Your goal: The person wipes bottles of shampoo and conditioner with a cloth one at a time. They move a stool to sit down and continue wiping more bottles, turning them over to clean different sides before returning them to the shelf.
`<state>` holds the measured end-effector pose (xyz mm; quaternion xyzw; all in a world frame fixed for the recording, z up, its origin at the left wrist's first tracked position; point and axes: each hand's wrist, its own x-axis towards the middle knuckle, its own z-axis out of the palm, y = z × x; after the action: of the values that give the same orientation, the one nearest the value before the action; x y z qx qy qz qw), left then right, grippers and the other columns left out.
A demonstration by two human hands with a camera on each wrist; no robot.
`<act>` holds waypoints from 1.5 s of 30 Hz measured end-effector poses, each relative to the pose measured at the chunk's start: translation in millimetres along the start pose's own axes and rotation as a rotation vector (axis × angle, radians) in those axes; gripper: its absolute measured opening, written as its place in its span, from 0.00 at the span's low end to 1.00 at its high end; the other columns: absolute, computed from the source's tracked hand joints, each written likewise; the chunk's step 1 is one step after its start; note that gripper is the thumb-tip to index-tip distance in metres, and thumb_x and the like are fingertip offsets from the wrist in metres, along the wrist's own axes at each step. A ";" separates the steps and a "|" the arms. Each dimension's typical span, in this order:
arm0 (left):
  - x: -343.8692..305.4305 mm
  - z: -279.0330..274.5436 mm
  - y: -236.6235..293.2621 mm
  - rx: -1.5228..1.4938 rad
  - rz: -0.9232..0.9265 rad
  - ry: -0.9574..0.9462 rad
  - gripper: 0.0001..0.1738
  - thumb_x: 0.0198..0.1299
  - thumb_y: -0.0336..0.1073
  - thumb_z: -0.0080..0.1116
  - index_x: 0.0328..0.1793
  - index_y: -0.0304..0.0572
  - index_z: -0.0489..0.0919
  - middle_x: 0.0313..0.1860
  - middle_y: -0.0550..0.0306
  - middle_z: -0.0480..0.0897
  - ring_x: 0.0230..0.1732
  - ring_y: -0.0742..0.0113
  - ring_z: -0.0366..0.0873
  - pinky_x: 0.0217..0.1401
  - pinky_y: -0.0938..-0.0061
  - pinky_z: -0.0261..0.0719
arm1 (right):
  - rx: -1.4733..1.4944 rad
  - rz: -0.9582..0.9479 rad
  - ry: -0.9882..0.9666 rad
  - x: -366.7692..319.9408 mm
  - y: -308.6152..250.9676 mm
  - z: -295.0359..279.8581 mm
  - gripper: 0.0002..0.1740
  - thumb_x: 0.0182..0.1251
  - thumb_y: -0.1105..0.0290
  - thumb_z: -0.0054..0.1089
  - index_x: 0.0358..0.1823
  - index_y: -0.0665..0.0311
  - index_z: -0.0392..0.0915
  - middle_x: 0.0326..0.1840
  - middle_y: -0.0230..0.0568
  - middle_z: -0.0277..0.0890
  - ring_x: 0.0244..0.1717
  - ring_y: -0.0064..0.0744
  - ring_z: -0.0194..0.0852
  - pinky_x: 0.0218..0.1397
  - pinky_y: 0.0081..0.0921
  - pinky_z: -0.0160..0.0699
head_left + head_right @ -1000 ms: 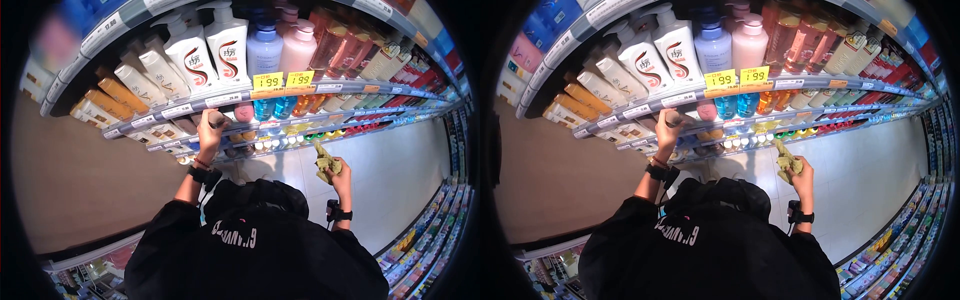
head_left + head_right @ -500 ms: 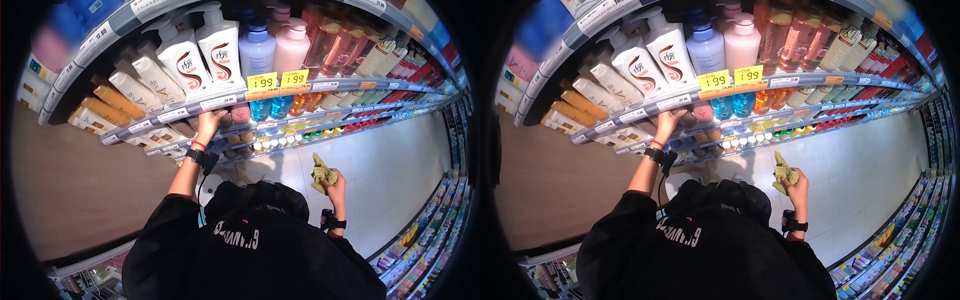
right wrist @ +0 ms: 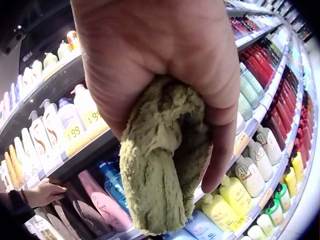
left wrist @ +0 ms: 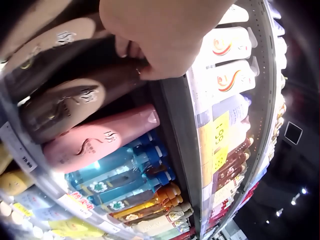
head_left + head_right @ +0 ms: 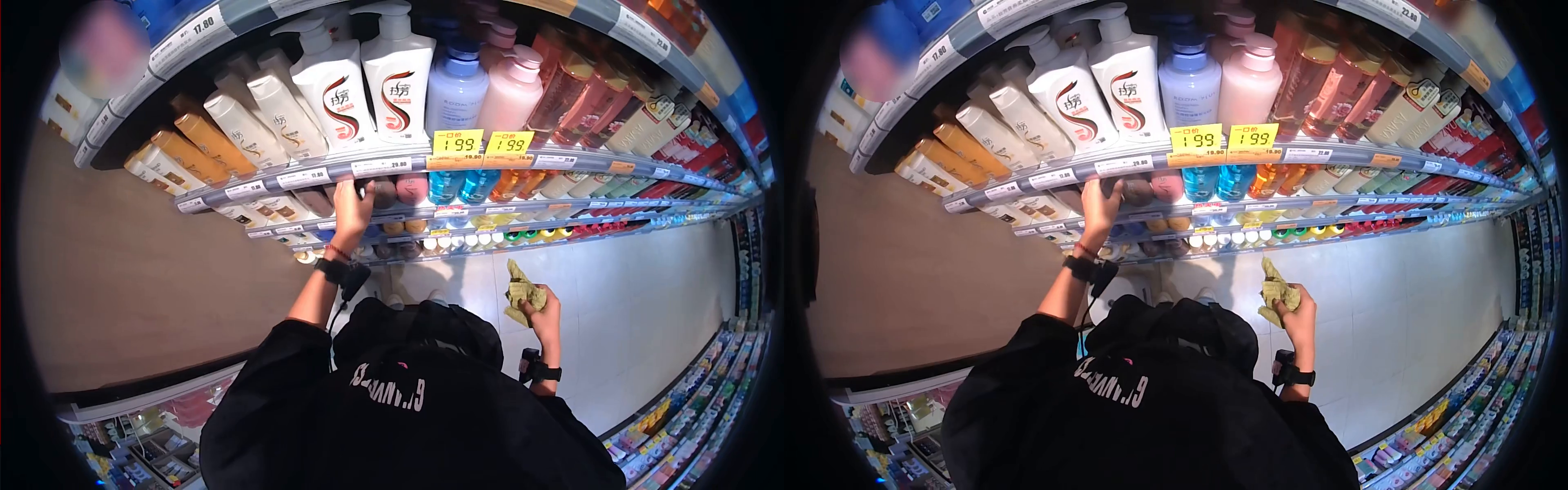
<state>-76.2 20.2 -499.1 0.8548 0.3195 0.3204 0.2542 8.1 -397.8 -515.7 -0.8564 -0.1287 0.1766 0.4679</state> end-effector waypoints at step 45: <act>-68.0 -99.7 97.7 -1.076 0.019 0.307 0.14 0.53 0.21 0.55 0.43 0.38 0.65 0.34 0.52 0.74 0.39 0.66 0.74 0.60 0.58 0.70 | -0.159 -1.250 -0.301 4.2 -240.9 91.4 0.35 0.45 0.78 0.62 0.61 0.54 0.68 0.40 0.47 0.70 0.47 0.49 0.68 0.51 0.37 0.71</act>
<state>-149.7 -70.2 -396.5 0.5508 0.1366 0.5613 0.6024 -40.0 -199.7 -358.2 -0.6180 -0.6797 -0.0211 0.3944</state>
